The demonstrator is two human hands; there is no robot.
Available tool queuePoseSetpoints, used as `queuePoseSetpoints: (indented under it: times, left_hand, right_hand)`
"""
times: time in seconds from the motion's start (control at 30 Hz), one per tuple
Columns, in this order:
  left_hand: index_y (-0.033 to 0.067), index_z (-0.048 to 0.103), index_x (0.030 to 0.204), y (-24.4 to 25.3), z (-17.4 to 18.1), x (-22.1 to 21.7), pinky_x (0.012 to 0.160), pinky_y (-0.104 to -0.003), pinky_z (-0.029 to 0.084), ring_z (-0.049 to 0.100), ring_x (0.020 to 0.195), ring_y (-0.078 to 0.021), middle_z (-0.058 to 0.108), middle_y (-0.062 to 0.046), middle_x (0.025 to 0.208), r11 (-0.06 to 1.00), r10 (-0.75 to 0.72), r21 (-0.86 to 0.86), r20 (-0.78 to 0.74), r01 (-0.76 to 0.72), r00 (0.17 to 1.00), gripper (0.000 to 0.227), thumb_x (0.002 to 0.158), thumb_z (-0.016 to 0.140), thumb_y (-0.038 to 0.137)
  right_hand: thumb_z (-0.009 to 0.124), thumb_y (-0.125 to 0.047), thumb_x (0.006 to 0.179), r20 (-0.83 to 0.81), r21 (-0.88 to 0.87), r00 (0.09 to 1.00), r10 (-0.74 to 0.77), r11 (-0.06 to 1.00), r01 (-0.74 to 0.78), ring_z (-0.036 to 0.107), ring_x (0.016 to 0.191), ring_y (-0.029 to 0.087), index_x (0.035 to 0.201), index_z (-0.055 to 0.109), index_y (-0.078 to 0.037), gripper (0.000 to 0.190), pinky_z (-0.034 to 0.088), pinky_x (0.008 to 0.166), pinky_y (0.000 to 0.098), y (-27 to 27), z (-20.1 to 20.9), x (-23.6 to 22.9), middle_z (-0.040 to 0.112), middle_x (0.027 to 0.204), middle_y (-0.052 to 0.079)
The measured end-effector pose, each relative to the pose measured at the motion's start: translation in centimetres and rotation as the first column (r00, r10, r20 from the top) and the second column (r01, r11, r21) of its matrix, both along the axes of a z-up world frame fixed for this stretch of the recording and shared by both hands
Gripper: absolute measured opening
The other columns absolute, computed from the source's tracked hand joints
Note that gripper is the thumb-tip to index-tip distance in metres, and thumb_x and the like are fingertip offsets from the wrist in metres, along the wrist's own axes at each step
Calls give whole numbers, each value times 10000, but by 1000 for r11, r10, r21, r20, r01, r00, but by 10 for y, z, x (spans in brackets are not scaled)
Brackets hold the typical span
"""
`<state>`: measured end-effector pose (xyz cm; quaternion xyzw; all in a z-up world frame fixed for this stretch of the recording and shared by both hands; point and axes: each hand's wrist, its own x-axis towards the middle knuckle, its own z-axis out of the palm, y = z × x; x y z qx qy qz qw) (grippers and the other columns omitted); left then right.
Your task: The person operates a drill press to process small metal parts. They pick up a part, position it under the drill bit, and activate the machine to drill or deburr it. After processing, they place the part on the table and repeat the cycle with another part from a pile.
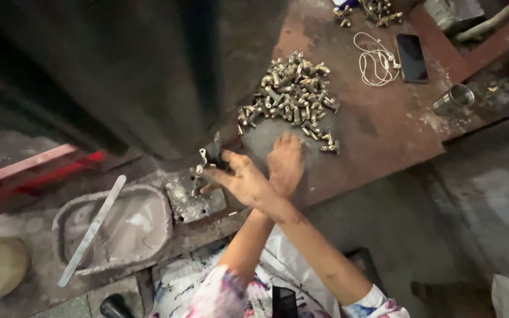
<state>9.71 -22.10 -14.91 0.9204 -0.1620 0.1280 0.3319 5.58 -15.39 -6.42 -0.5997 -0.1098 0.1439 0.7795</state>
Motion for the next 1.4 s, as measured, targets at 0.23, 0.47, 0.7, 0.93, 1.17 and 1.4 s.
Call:
queuePoseSetpoints:
  times: [0.23,0.47,0.7,0.93,1.17,1.4]
  left_hand:
    - [-48,683,1200,156,28,-135,871,-352,627,746,965,-203,762,-121,1082,403,-628,-834,-551,-377,549,348,907,710,138]
    - [-18,744,1250,218,119,-157,816,-354,616,722,1007,-188,724,-119,1207,530,-350,-816,-459,-232,816,327,938,715,74]
    - [35,706,1220,231,103,-120,830,-388,596,711,1022,-321,686,-187,1251,996,-84,28,186,80,979,429,805,630,-37]
    - [10,611,1275,225,99,-123,769,-430,557,698,952,-315,703,-142,1015,968,168,224,-222,-117,960,370,908,654,12]
    - [-25,641,1217,232,87,-107,851,-307,616,724,945,-140,762,-34,1032,255,-522,-730,-656,-634,546,326,909,698,66]
    - [51,652,1224,229,100,-116,741,-366,598,725,875,-224,743,-91,965,848,-55,-459,-574,-266,817,324,913,690,134]
  right_hand:
    - [666,-145,1005,-68,-86,992,110,990,-116,758,835,204,1232,656,12,276,613,827,331,-9,14,12,766,1086,70]
    - [687,-128,1017,-16,-47,879,477,878,-477,702,947,149,1208,672,15,240,619,857,348,-42,26,59,730,1057,48]
    - [688,-90,1000,20,-186,918,396,904,-386,648,1082,109,1307,660,18,326,559,938,306,-34,33,60,708,1169,26]
    - [671,-108,996,-37,3,878,477,879,-477,667,1074,141,1364,610,-15,385,600,921,340,-39,29,56,710,1193,36]
    - [669,-125,999,-50,-103,914,403,908,-406,684,1057,146,1342,627,3,368,598,901,343,-33,37,46,733,1192,63]
    - [677,-130,1015,22,-65,923,383,922,-381,667,1053,131,1362,627,-17,368,591,907,326,-32,28,45,717,1199,57]
